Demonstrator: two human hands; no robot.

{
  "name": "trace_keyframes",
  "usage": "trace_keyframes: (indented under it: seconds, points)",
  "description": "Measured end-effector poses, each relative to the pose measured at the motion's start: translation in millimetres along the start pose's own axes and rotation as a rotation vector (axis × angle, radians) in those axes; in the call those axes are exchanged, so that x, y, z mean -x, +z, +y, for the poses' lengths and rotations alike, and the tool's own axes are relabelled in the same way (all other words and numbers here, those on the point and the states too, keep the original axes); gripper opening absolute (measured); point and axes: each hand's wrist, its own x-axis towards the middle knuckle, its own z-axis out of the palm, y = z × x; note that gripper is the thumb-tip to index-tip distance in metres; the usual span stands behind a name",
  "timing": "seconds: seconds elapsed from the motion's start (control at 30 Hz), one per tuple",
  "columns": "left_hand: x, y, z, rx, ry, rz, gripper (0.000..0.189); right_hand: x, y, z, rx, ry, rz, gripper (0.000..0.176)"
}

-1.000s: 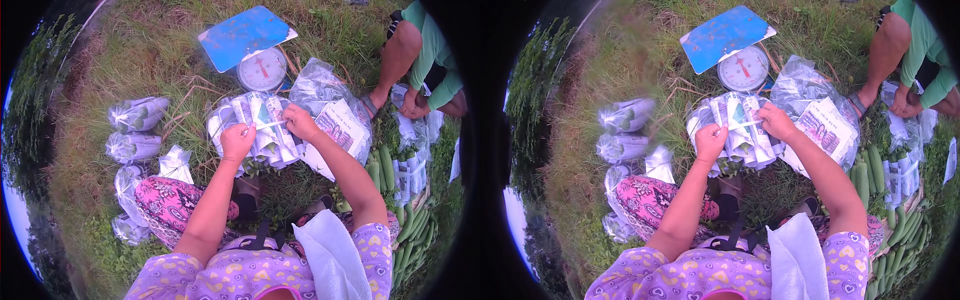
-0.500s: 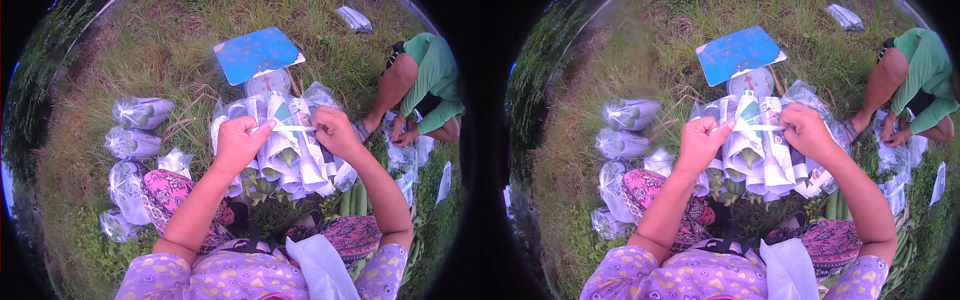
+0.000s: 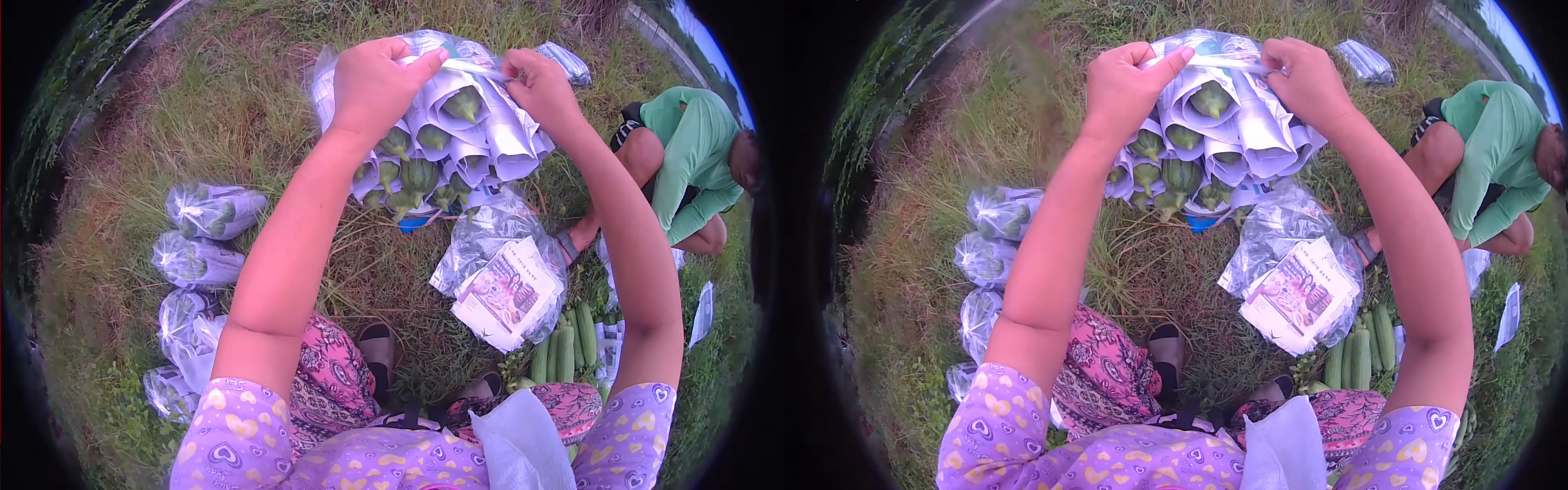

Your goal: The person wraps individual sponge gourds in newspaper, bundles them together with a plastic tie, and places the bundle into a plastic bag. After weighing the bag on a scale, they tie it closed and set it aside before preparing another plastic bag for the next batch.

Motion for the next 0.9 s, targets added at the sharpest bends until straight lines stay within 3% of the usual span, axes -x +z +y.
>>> trace_keyframes:
  seconds: [0.13, 0.33, 0.57, 0.7, 0.9]
  points:
    - [-23.7, 22.6, -48.9, -0.14, 0.158, 0.096, 0.054, -27.5, 54.7, 37.0, 0.059, 0.045, 0.065, 0.012]
    - [-21.6, 48.4, -114.1, -0.207, 0.138, 0.18, 0.052, -38.0, 120.2, 68.5, 0.066, 0.088, 0.125, 0.011]
    - [-26.7, 61.0, -124.7, -0.16, 0.089, 0.141, 0.05, -30.2, 133.8, 78.9, 0.077, 0.099, 0.16, 0.009]
    - [-27.3, 75.7, -143.8, -0.151, 0.066, 0.148, 0.051, -38.0, 148.4, 92.0, 0.015, 0.03, 0.342, 0.003]
    - [-31.4, 77.8, -142.9, -0.201, 0.0, 0.115, 0.056, -32.6, 147.2, 101.9, 0.009, 0.101, 0.277, 0.004]
